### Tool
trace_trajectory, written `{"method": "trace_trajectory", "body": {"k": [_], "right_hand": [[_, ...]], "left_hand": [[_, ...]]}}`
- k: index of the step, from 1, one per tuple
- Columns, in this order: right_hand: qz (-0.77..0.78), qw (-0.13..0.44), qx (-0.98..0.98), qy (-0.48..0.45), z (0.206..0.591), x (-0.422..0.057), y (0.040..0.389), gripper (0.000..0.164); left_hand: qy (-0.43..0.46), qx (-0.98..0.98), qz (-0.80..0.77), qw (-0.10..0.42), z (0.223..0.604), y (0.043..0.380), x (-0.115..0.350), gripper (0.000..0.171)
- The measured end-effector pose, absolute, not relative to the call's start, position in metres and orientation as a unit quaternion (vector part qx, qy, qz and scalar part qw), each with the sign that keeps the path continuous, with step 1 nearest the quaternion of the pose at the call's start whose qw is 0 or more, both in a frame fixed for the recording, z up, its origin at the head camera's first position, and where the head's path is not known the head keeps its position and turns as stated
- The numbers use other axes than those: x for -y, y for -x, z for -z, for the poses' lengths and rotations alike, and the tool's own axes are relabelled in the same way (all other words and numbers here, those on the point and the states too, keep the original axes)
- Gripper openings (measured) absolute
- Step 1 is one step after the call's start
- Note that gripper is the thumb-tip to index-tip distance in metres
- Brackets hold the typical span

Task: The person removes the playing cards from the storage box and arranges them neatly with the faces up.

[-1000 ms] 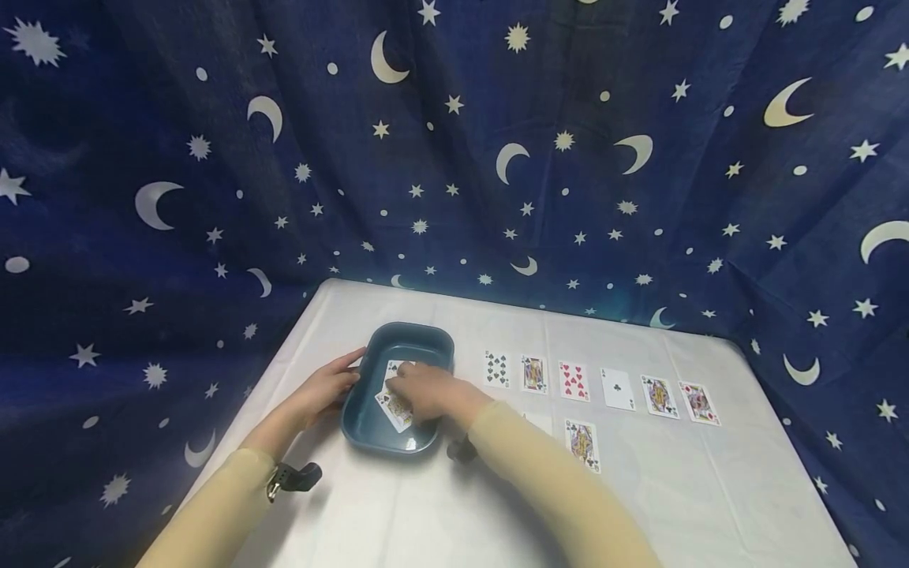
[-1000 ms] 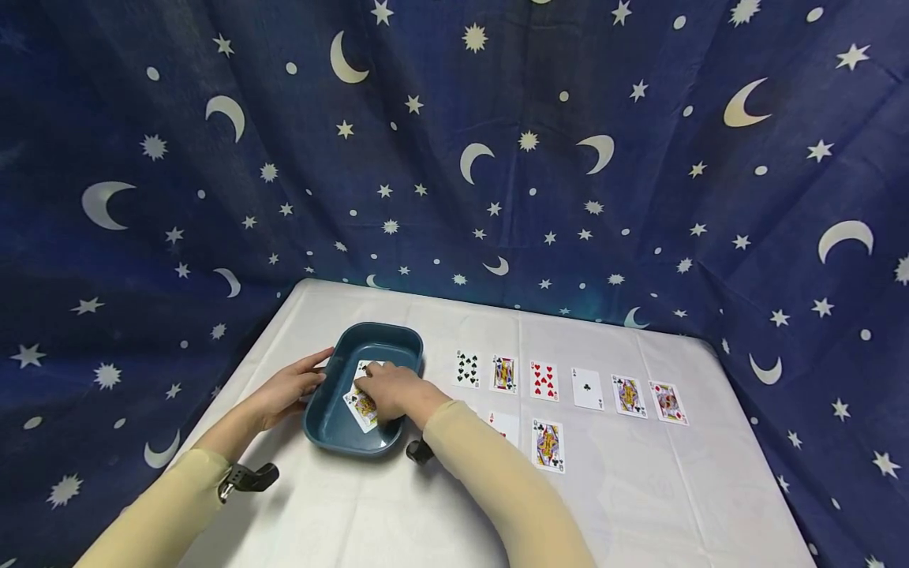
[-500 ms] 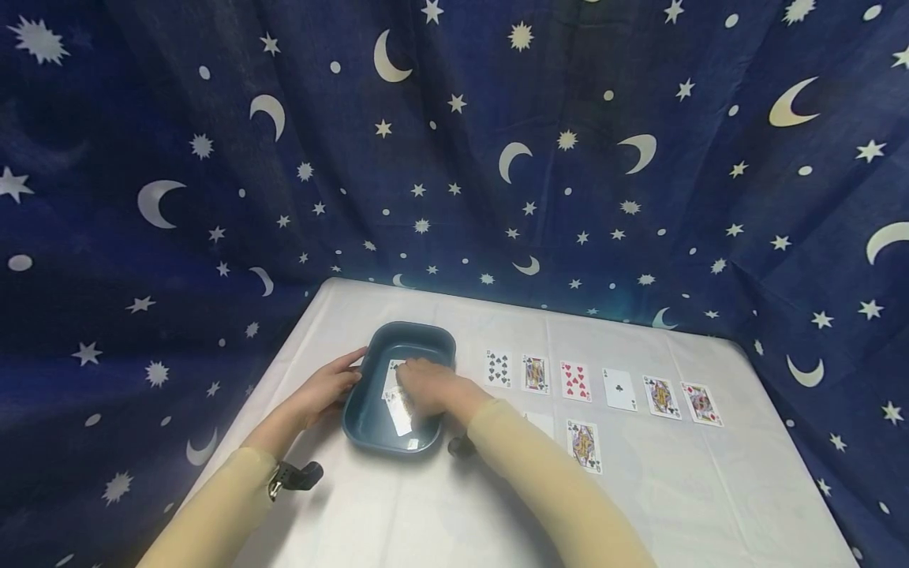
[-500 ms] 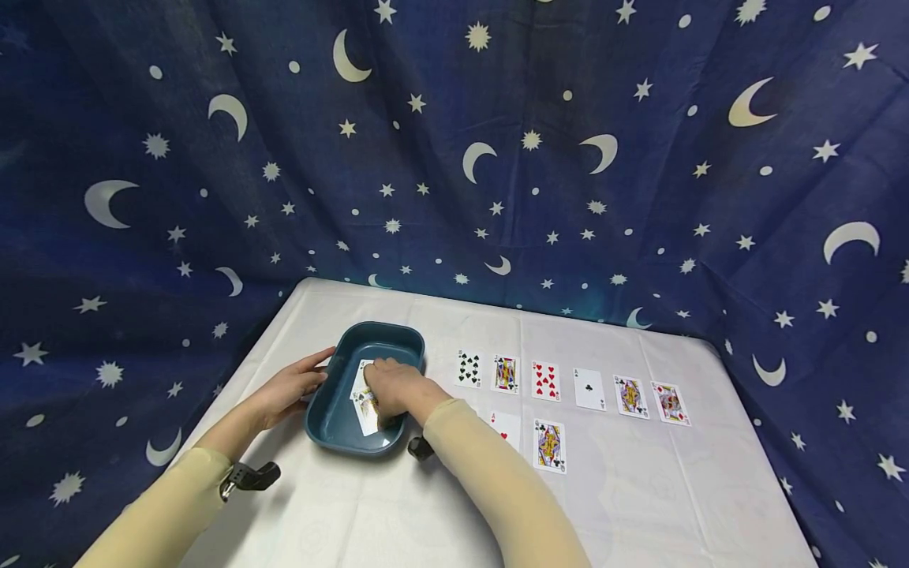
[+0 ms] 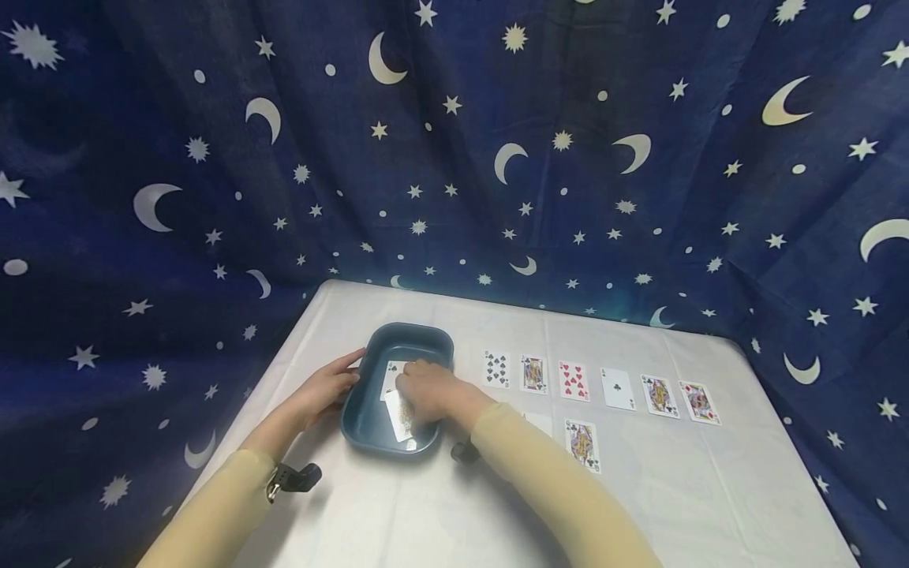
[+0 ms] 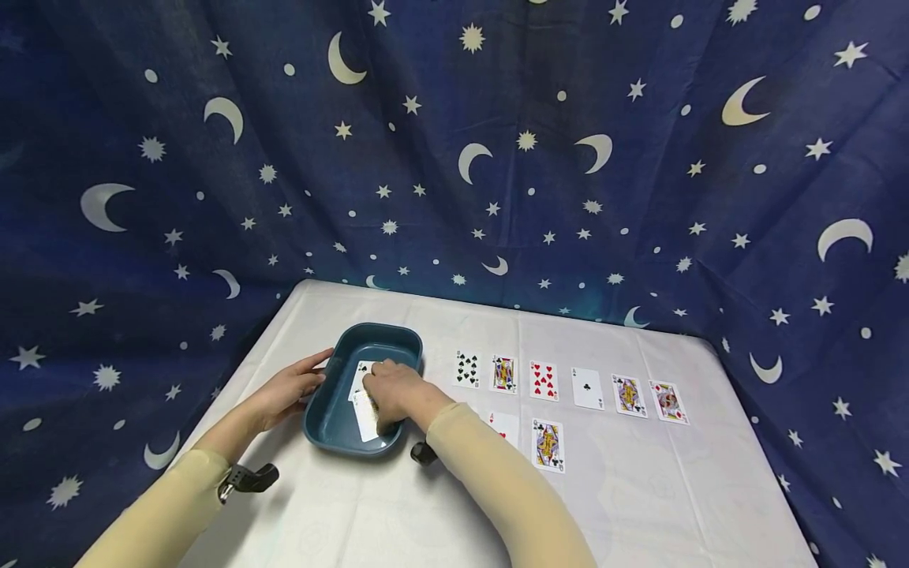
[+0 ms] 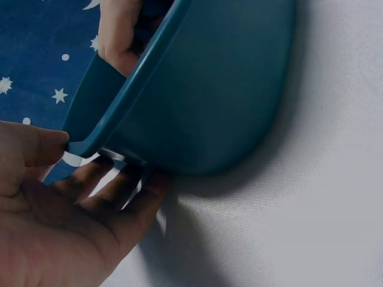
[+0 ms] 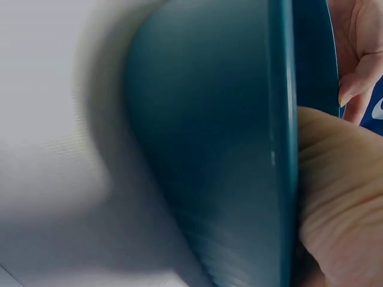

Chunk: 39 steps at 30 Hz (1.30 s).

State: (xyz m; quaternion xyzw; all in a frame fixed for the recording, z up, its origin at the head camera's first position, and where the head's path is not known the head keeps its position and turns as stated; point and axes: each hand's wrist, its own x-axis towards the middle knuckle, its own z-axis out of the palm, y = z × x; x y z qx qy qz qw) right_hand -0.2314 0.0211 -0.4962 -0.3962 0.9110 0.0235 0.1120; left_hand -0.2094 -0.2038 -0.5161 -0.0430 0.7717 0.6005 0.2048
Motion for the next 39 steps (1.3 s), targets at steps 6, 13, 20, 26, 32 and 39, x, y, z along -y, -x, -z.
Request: {"method": "trace_trajectory", "body": {"k": [6, 13, 20, 26, 32, 39], "right_hand": [[0.002, 0.106, -0.907, 0.408, 0.502, -0.023, 0.226, 0.068], [-0.001, 0.105, -0.908, 0.406, 0.506, -0.025, 0.223, 0.067], [-0.022, 0.116, -0.906, 0.406, 0.502, -0.026, 0.218, 0.078], [-0.017, 0.092, -0.905, 0.415, 0.502, -0.027, 0.219, 0.079], [0.055, 0.034, -0.909, 0.412, 0.474, -0.057, 0.220, 0.097], [0.147, 0.012, -0.935, 0.321, 0.438, -0.170, 0.204, 0.095]], "left_hand": [[0.042, -0.771, -0.601, 0.207, 0.515, 0.209, 0.205, 0.055], [0.033, -0.772, -0.600, 0.206, 0.517, 0.210, 0.205, 0.055], [0.036, -0.767, -0.608, 0.202, 0.518, 0.209, 0.203, 0.055], [0.040, -0.773, -0.600, 0.203, 0.516, 0.209, 0.203, 0.055], [0.037, -0.770, -0.604, 0.203, 0.517, 0.210, 0.203, 0.056], [0.036, -0.766, -0.608, 0.207, 0.514, 0.210, 0.203, 0.056]]}}
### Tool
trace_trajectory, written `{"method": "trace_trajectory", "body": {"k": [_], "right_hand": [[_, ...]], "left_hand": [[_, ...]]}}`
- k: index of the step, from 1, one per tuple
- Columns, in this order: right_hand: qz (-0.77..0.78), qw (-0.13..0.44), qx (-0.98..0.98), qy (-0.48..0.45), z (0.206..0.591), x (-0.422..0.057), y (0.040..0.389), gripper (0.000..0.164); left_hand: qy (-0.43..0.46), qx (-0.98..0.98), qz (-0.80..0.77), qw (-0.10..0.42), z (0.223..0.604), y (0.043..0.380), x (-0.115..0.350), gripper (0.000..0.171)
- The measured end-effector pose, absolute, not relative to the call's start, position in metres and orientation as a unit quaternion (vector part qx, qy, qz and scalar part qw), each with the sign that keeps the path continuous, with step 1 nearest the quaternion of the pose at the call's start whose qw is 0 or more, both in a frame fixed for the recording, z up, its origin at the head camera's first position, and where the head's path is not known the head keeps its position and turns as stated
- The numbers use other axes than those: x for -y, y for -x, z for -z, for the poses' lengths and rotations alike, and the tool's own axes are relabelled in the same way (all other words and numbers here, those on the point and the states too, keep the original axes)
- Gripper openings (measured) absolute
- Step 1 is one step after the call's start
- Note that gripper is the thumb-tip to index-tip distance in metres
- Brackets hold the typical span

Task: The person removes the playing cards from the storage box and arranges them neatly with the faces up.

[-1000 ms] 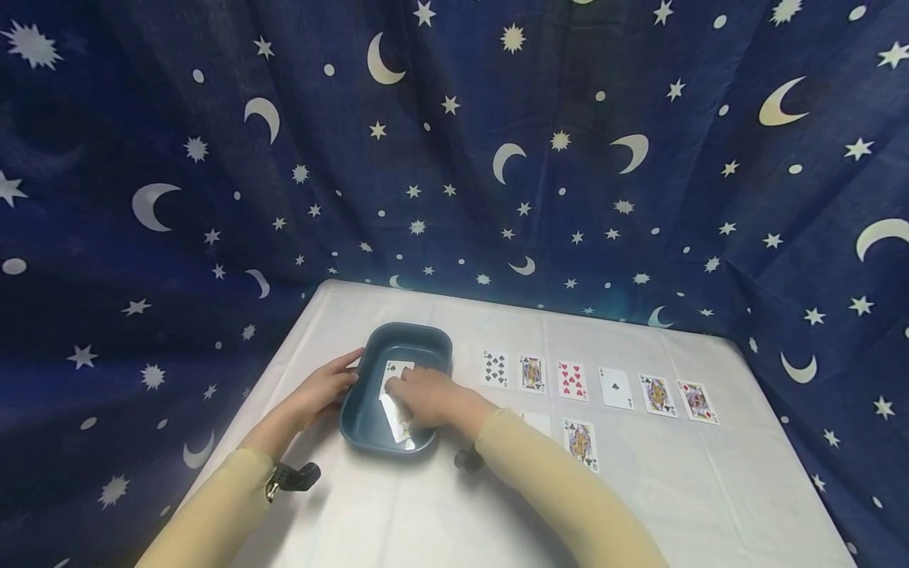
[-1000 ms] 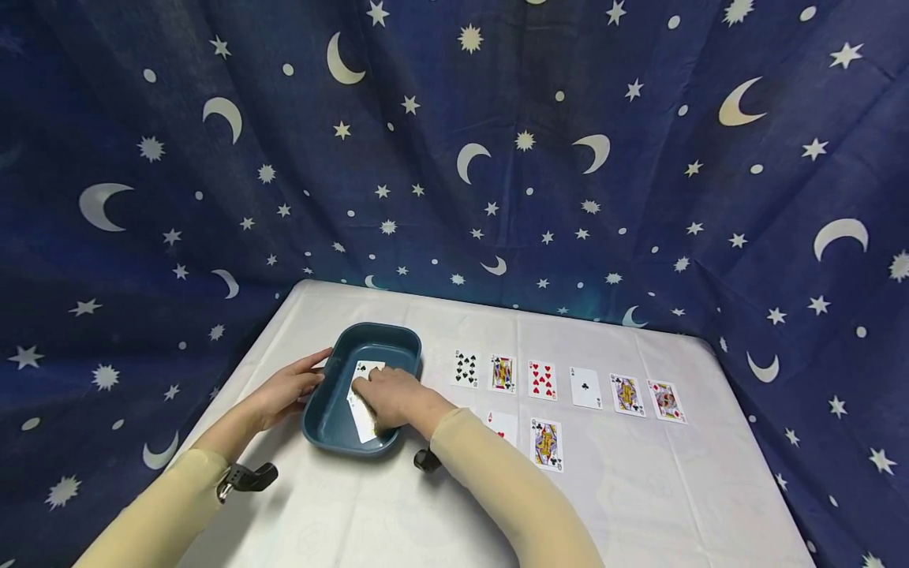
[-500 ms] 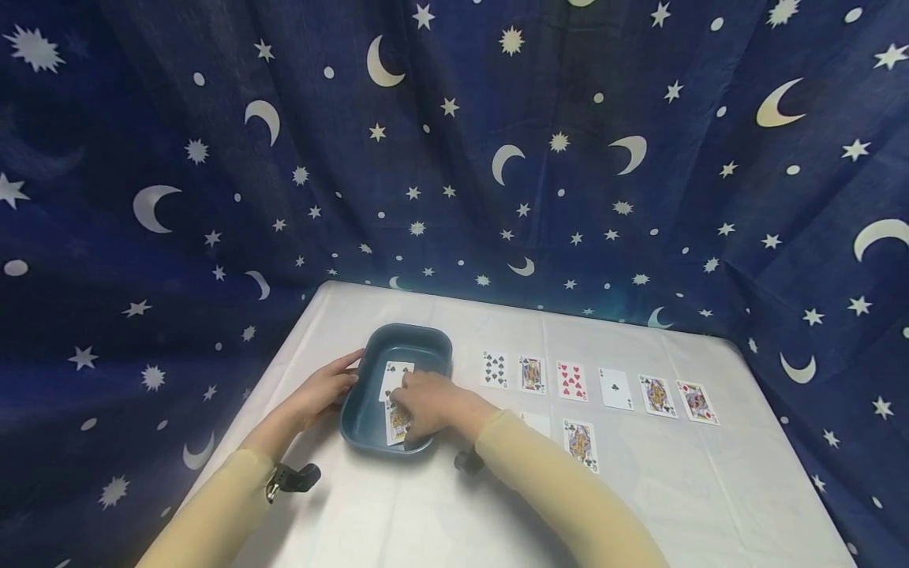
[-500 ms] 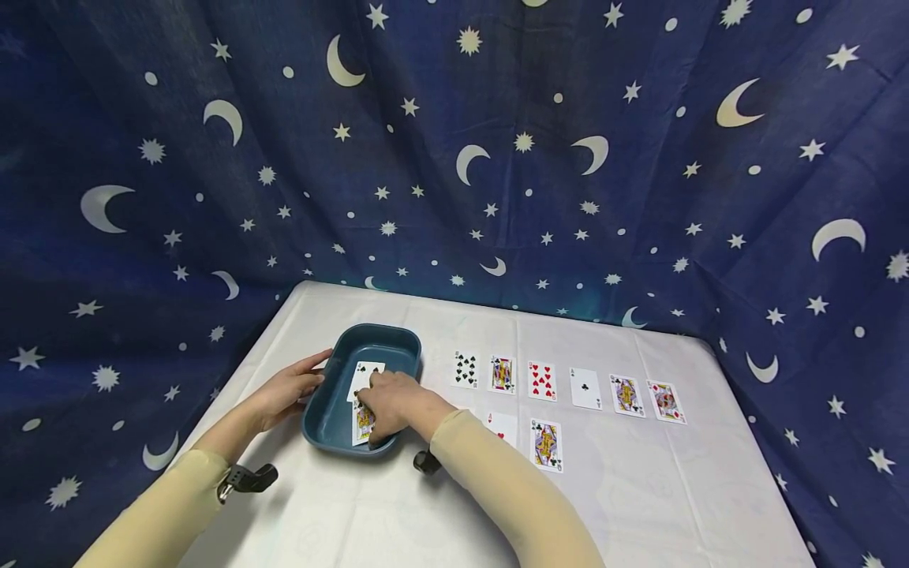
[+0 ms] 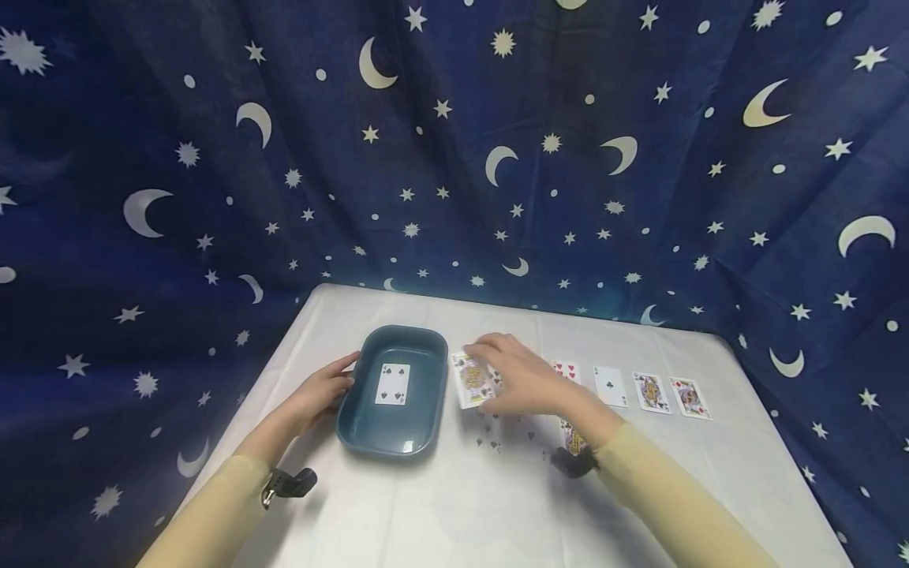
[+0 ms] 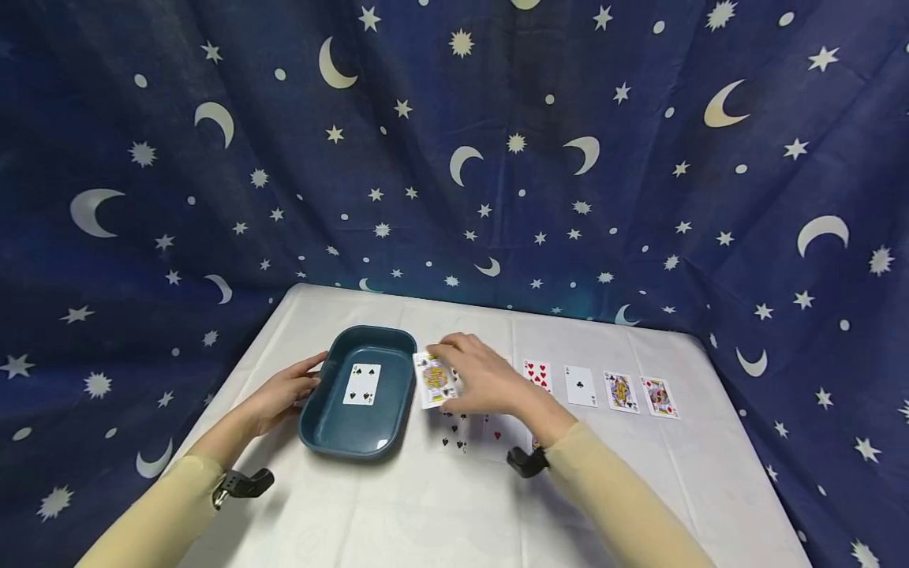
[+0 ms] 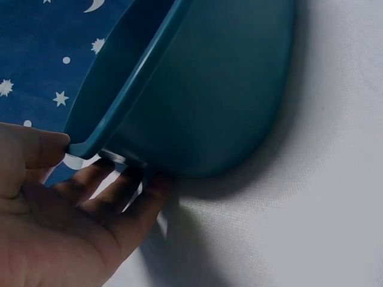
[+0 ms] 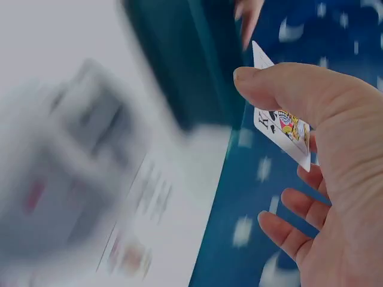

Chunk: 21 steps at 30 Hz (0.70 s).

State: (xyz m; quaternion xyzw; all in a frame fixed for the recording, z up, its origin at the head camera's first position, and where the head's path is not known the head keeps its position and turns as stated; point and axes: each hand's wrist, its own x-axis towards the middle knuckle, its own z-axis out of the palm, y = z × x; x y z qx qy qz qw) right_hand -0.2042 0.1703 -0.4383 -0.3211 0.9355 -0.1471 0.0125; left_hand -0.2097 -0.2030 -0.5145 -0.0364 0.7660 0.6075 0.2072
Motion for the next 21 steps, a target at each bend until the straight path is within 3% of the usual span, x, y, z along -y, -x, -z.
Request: {"method": "trace_trajectory", "body": {"k": [6, 10, 21], "right_hand": [[0.148, 0.024, -0.965, 0.213, 0.458, -0.294, 0.177, 0.092], [0.140, 0.040, -0.974, 0.174, 0.484, -0.351, 0.156, 0.091], [0.168, 0.069, -0.975, 0.126, 0.523, -0.396, 0.125, 0.092]], "left_hand": [[0.027, -0.769, -0.604, 0.208, 0.513, 0.208, 0.203, 0.056], [0.035, -0.773, -0.598, 0.206, 0.513, 0.206, 0.205, 0.056], [0.037, -0.772, -0.600, 0.207, 0.514, 0.208, 0.202, 0.056]]}}
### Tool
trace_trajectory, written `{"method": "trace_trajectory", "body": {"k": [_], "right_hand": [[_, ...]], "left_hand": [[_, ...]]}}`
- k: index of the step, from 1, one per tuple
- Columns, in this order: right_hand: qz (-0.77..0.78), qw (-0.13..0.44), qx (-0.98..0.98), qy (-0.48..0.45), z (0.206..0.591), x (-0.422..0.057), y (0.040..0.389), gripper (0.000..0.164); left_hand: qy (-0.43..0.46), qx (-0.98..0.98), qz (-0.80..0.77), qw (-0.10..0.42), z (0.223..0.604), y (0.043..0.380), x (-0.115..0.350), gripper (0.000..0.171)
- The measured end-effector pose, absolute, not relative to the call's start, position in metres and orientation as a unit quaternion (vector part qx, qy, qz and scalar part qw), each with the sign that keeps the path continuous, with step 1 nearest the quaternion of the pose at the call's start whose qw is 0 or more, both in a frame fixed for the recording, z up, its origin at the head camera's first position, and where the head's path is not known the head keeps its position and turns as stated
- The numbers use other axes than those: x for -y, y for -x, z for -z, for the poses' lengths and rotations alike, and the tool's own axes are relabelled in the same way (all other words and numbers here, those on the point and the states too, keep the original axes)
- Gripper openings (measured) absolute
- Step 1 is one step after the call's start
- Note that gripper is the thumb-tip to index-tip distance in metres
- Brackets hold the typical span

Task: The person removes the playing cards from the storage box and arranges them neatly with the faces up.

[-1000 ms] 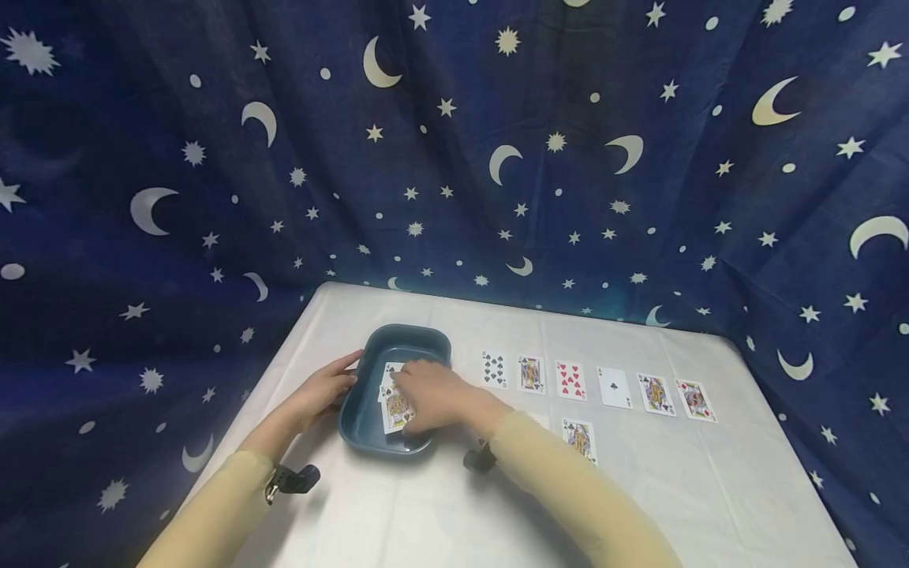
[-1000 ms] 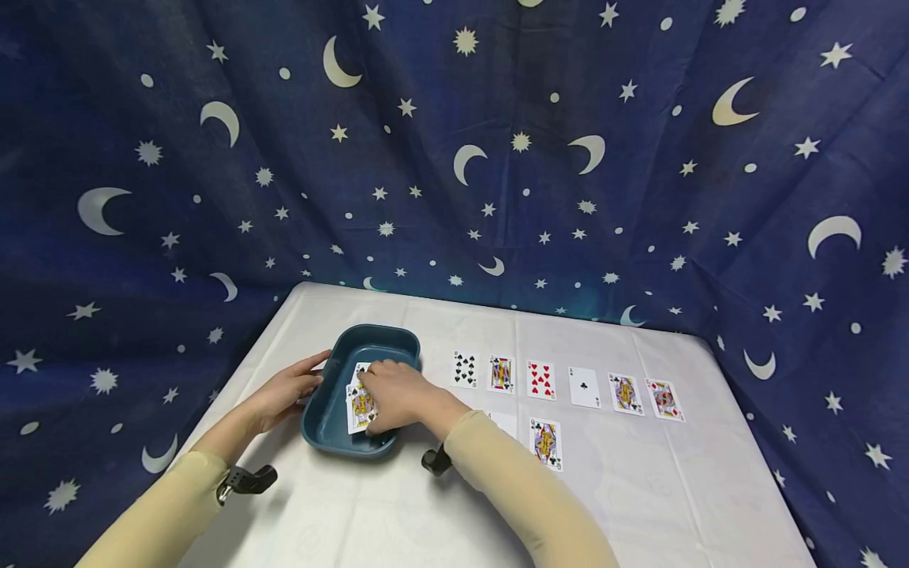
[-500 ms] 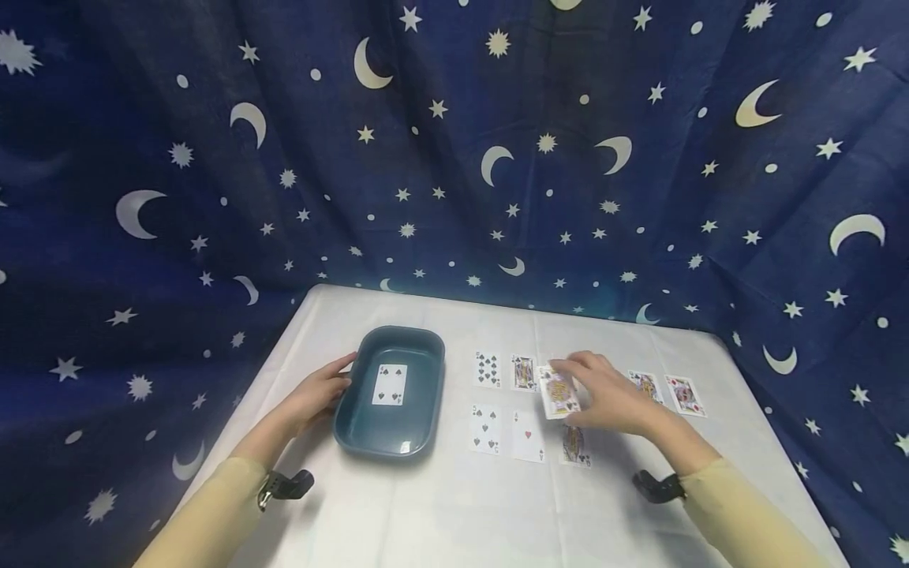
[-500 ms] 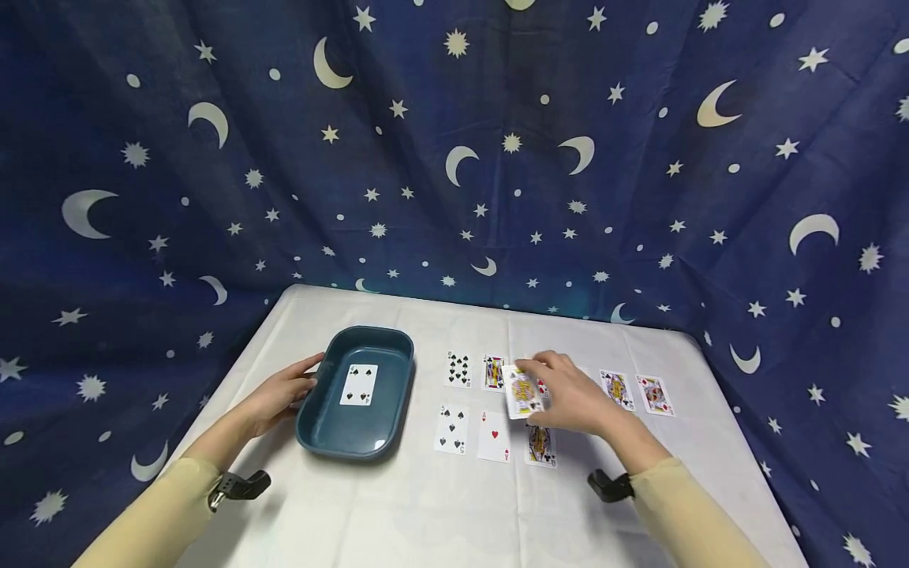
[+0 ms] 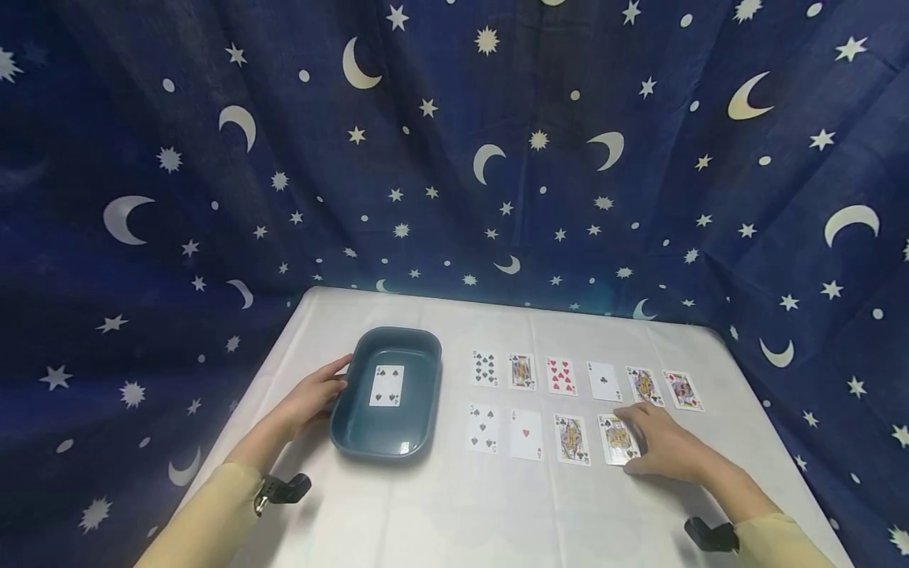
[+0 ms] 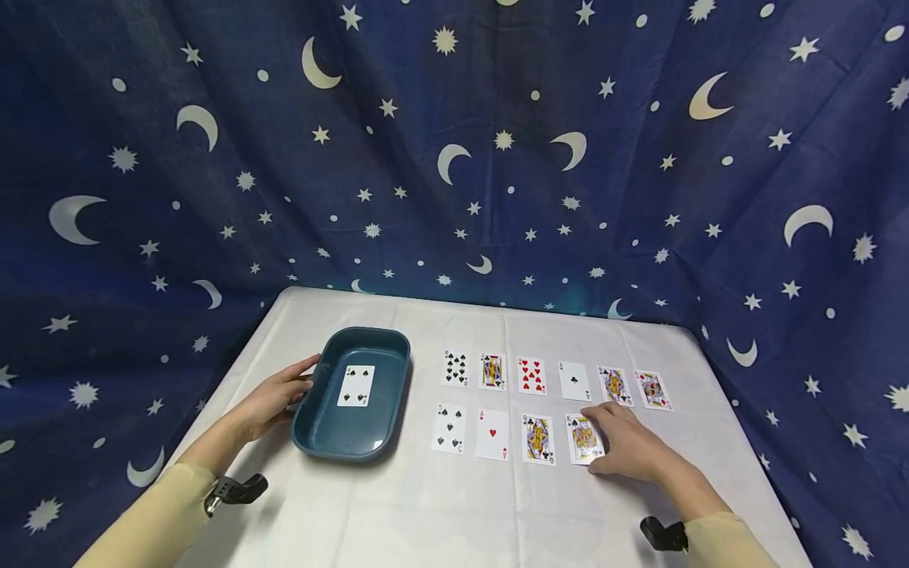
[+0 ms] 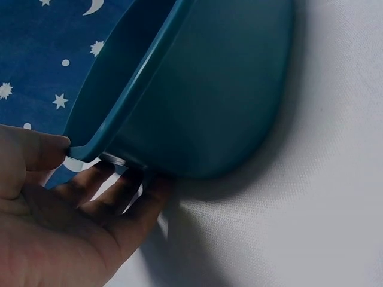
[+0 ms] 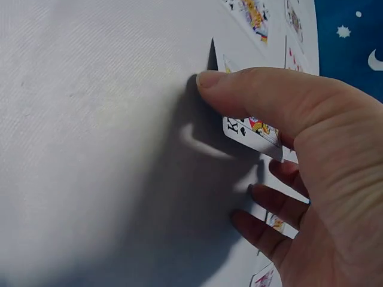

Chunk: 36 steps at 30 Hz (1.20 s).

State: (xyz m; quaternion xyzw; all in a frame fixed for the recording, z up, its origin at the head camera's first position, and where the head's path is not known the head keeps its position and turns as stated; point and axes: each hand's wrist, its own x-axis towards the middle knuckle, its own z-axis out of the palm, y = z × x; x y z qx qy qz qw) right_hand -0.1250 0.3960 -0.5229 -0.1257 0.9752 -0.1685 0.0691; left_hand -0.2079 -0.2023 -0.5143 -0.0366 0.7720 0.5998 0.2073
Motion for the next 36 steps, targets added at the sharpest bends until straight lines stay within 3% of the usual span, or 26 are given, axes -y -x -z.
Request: {"method": "trace_trajectory", "body": {"k": [14, 26, 30, 36], "right_hand": [[0.161, 0.101, -0.976, 0.105, 0.517, -0.396, 0.124, 0.090], [0.180, 0.066, -0.974, 0.123, 0.513, -0.391, 0.133, 0.086], [0.200, 0.016, -0.971, 0.128, 0.498, -0.358, 0.151, 0.075], [0.210, -0.025, -0.955, 0.206, 0.463, -0.248, 0.183, 0.062]], "left_hand": [[0.038, -0.773, -0.597, 0.209, 0.517, 0.210, 0.203, 0.055], [0.044, -0.771, -0.600, 0.210, 0.514, 0.207, 0.204, 0.055], [0.042, -0.771, -0.599, 0.211, 0.513, 0.207, 0.204, 0.056], [0.045, -0.765, -0.607, 0.212, 0.514, 0.209, 0.203, 0.056]]}}
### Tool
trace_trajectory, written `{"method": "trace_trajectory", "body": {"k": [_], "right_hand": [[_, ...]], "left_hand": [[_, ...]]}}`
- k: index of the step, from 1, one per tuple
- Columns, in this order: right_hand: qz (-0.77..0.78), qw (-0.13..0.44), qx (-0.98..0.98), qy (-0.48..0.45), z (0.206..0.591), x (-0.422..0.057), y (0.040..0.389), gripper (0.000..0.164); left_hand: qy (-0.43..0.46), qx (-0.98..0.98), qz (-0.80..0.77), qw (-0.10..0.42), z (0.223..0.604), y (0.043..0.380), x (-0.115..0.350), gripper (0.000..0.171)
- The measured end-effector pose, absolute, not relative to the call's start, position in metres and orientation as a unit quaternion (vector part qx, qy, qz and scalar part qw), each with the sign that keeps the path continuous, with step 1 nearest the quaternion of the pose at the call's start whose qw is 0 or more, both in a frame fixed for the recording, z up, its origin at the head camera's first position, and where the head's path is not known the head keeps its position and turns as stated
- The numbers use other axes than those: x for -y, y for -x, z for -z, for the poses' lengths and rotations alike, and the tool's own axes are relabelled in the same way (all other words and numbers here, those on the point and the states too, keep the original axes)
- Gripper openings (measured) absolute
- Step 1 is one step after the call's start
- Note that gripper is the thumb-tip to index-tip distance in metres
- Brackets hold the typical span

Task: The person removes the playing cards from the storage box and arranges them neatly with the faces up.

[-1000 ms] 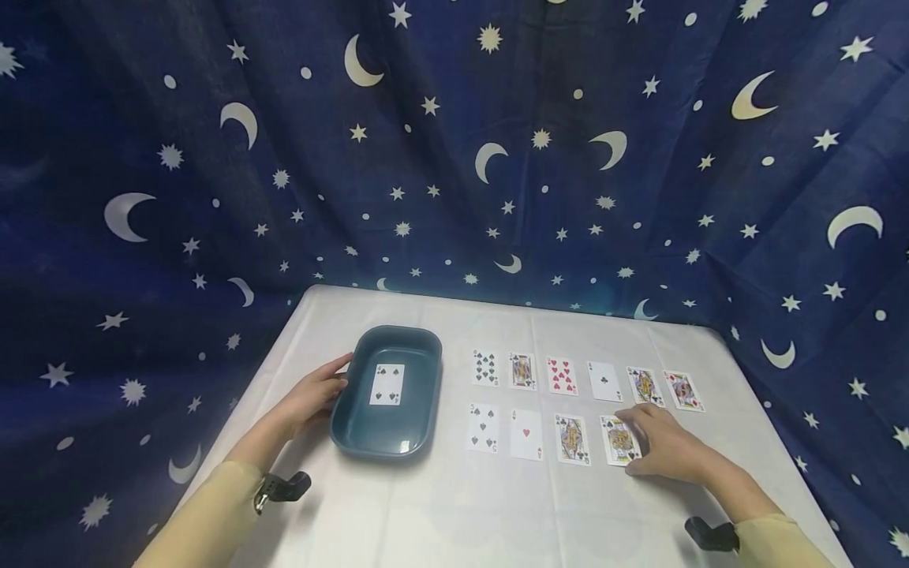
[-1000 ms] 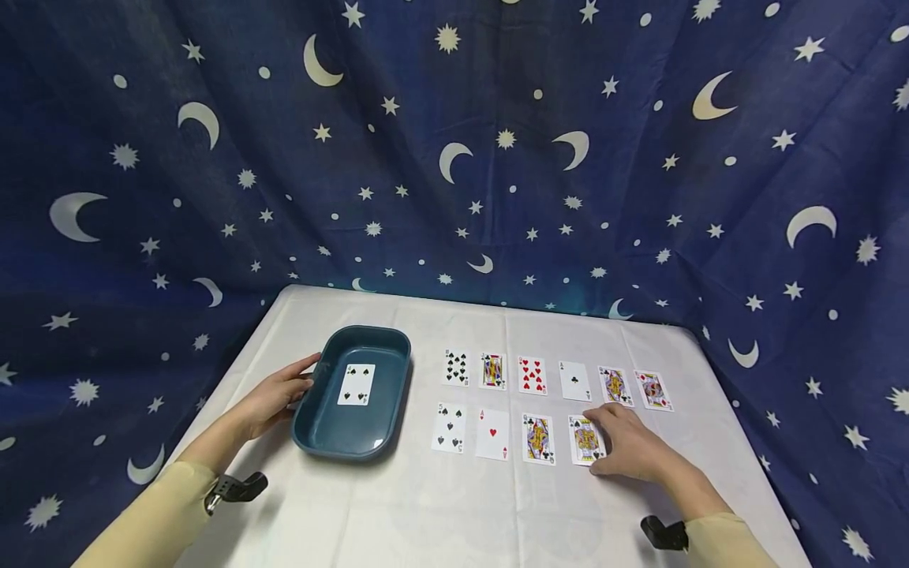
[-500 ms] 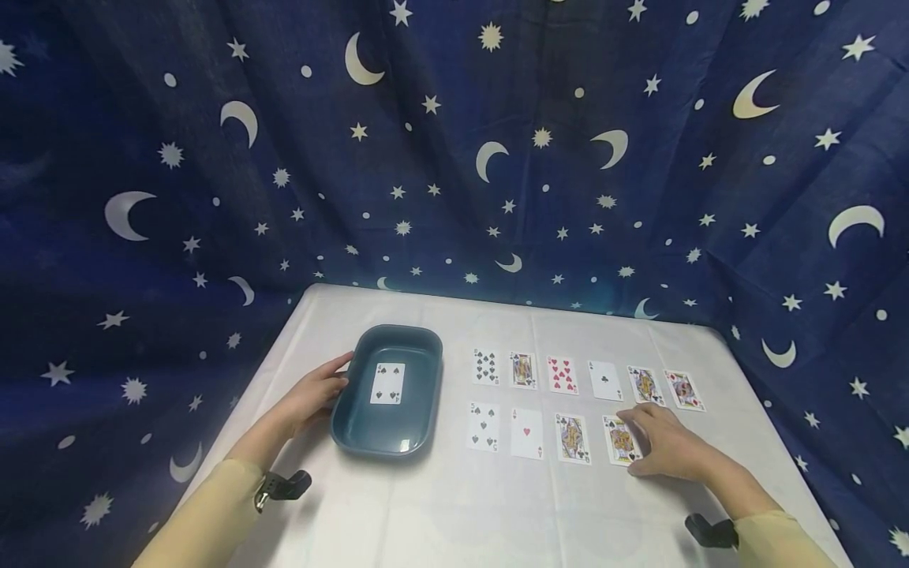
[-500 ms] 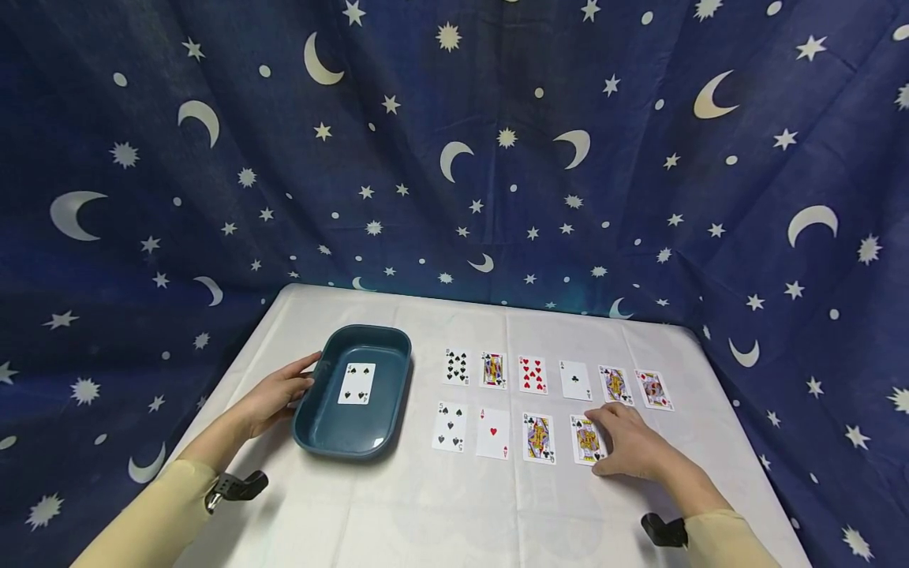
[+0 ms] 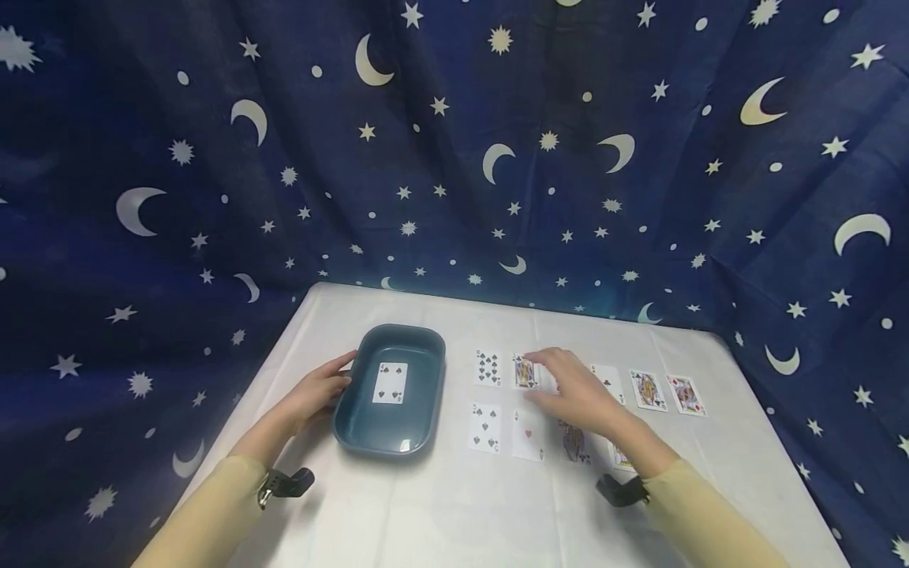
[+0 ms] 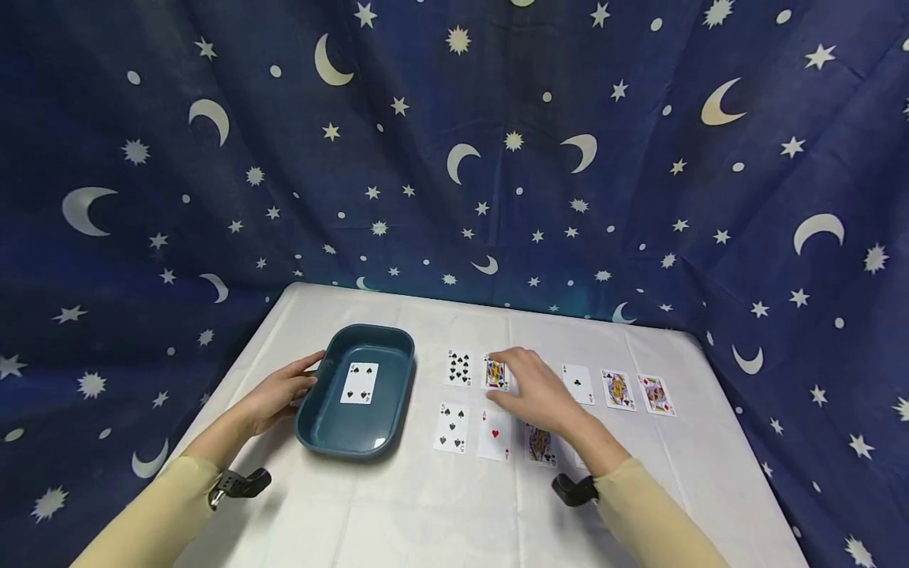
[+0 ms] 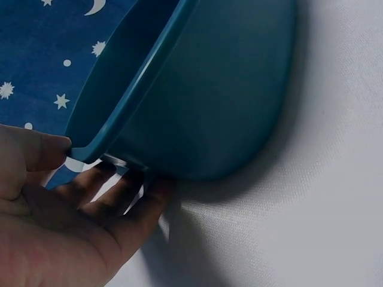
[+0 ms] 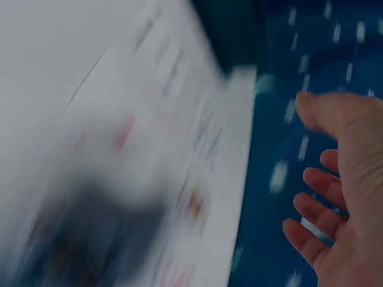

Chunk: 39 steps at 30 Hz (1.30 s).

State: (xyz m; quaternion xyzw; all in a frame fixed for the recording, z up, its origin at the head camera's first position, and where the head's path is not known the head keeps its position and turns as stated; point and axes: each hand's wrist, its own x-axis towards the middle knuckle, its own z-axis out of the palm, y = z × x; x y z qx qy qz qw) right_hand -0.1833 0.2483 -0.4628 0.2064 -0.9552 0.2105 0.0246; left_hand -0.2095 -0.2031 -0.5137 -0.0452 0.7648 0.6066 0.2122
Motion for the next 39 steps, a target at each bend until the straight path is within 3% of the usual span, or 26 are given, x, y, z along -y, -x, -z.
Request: {"method": "trace_trajectory", "body": {"k": [7, 13, 23, 39], "right_hand": [[-0.135, -0.011, 0.937, -0.322, 0.459, -0.110, 0.219, 0.069], [-0.045, -0.057, 0.937, -0.341, 0.482, -0.048, 0.243, 0.075], [-0.031, -0.093, 0.952, -0.289, 0.494, -0.018, 0.254, 0.089], [-0.042, -0.109, 0.963, -0.243, 0.496, -0.006, 0.257, 0.098]], "left_hand": [[0.045, -0.763, -0.609, 0.212, 0.514, 0.211, 0.203, 0.055], [0.037, -0.762, -0.611, 0.212, 0.516, 0.210, 0.203, 0.055], [0.035, -0.758, -0.618, 0.206, 0.516, 0.210, 0.204, 0.055], [0.045, -0.757, -0.619, 0.204, 0.518, 0.210, 0.204, 0.055]]}}
